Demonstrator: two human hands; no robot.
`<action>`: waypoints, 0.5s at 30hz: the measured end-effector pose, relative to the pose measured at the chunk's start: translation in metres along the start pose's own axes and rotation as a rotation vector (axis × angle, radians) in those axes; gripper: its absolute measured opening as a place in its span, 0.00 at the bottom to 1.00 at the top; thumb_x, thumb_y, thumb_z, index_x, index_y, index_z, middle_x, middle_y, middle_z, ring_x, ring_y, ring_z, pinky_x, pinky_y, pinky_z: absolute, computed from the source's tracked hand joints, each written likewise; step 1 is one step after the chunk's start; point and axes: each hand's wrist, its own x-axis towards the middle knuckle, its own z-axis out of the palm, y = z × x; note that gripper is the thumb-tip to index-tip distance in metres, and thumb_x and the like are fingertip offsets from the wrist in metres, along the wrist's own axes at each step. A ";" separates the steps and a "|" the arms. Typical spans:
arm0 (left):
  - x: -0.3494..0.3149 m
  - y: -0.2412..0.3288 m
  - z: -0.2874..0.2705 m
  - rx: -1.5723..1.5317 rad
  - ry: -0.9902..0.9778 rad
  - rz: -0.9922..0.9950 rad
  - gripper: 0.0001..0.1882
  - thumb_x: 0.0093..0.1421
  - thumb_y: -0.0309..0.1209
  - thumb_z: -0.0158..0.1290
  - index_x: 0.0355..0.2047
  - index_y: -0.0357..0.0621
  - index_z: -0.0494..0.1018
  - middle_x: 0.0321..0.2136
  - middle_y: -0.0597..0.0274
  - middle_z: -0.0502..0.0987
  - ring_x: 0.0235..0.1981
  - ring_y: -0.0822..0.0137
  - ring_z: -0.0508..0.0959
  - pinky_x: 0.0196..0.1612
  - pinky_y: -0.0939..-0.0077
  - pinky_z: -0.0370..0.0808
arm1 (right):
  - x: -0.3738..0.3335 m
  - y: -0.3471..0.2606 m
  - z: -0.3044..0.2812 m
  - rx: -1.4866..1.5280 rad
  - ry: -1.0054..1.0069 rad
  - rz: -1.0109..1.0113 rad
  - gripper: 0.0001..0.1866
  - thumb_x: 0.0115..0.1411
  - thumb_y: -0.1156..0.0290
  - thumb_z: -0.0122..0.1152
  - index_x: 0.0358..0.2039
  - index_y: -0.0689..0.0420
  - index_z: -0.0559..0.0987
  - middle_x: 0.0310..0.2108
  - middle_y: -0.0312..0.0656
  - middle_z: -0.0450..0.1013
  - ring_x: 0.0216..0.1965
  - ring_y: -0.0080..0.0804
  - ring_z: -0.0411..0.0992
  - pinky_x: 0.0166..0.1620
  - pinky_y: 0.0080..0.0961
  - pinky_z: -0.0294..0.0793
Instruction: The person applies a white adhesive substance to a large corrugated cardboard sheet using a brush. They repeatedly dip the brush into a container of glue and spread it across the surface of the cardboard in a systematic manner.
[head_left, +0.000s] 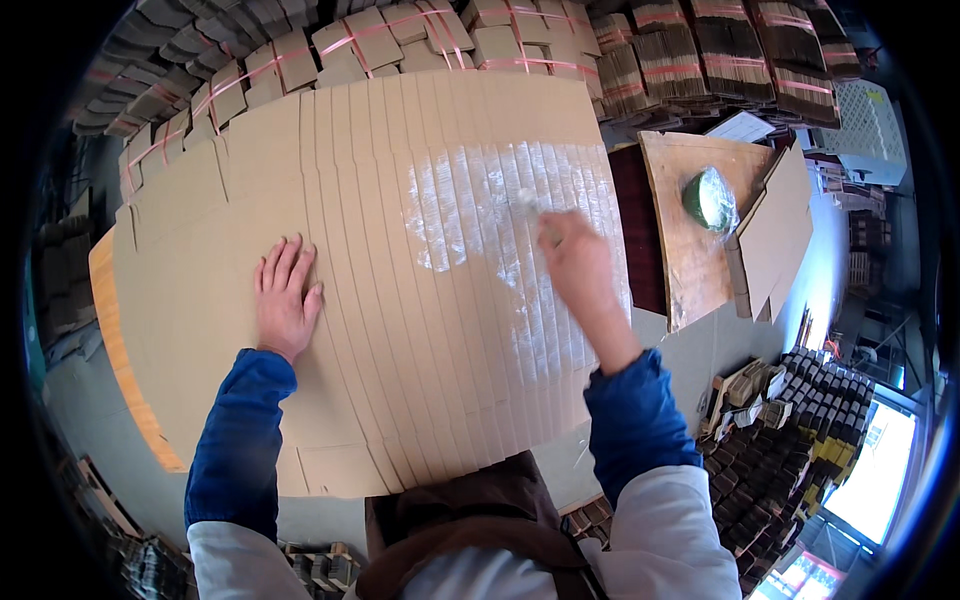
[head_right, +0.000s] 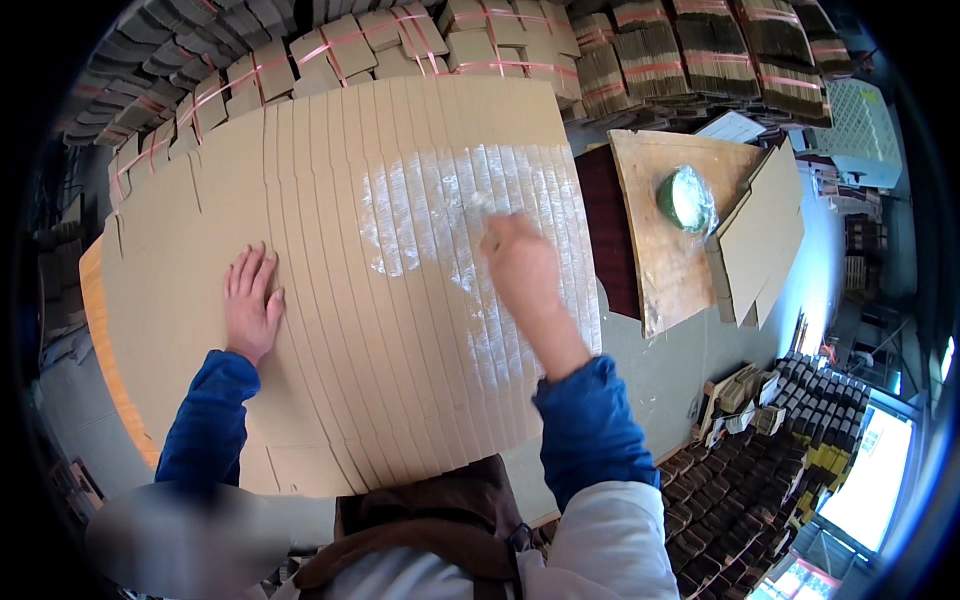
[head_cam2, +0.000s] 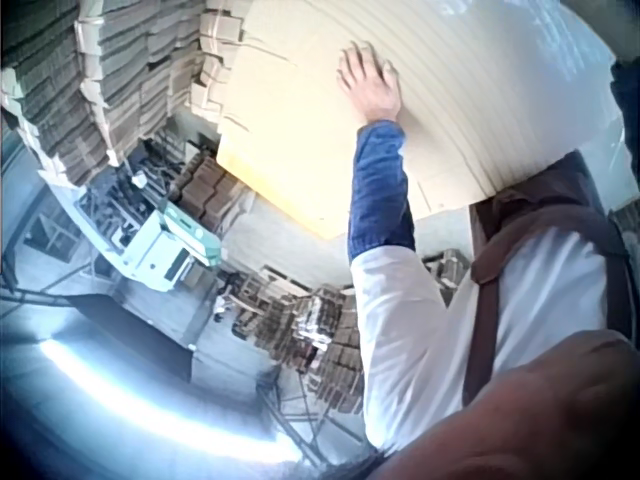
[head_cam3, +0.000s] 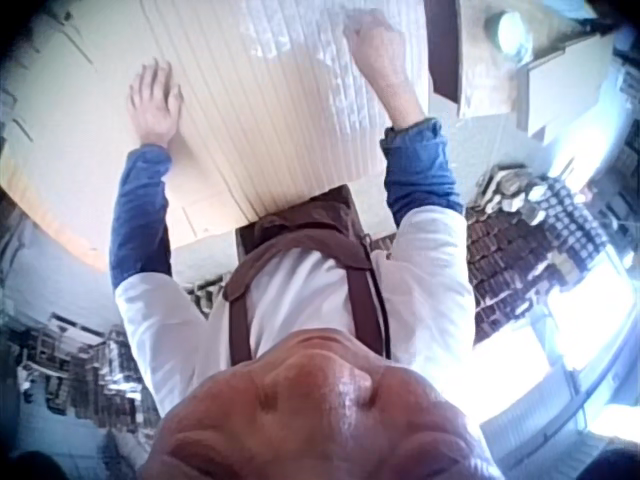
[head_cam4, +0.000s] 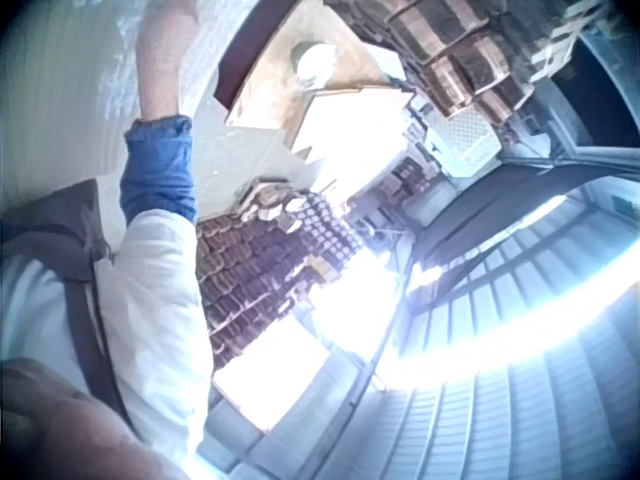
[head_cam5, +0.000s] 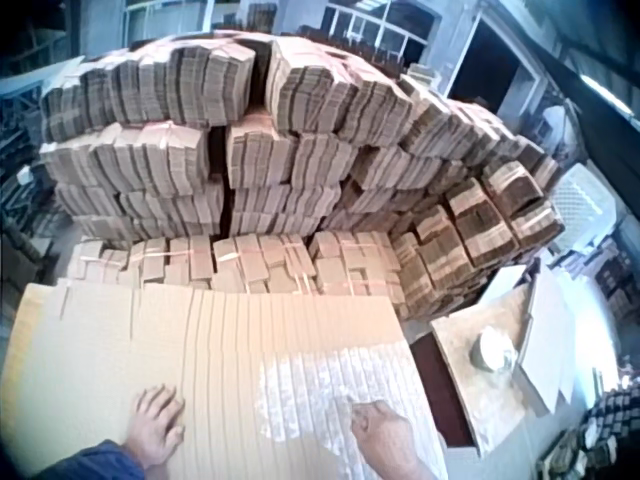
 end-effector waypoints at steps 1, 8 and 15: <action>0.000 0.000 0.000 -0.005 0.005 0.008 0.29 0.61 0.36 0.49 0.65 0.51 0.64 0.68 0.59 0.59 0.70 0.54 0.55 0.70 0.48 0.47 | -0.016 -0.011 0.002 0.021 -0.066 0.000 0.08 0.59 0.69 0.61 0.38 0.56 0.81 0.35 0.46 0.76 0.31 0.49 0.77 0.35 0.42 0.78; 0.000 0.001 0.001 0.011 0.012 0.014 0.29 0.61 0.36 0.49 0.65 0.51 0.64 0.68 0.59 0.59 0.70 0.53 0.55 0.69 0.48 0.49 | -0.033 -0.020 0.006 0.044 -0.031 0.038 0.05 0.59 0.69 0.61 0.35 0.54 0.80 0.33 0.45 0.75 0.29 0.49 0.76 0.33 0.41 0.77; 0.001 -0.003 0.001 0.004 0.021 0.008 0.29 0.61 0.36 0.49 0.64 0.51 0.64 0.68 0.59 0.59 0.70 0.53 0.55 0.69 0.49 0.49 | -0.054 -0.036 0.000 0.059 -0.088 0.008 0.06 0.59 0.66 0.61 0.35 0.53 0.79 0.33 0.44 0.74 0.29 0.50 0.76 0.33 0.43 0.77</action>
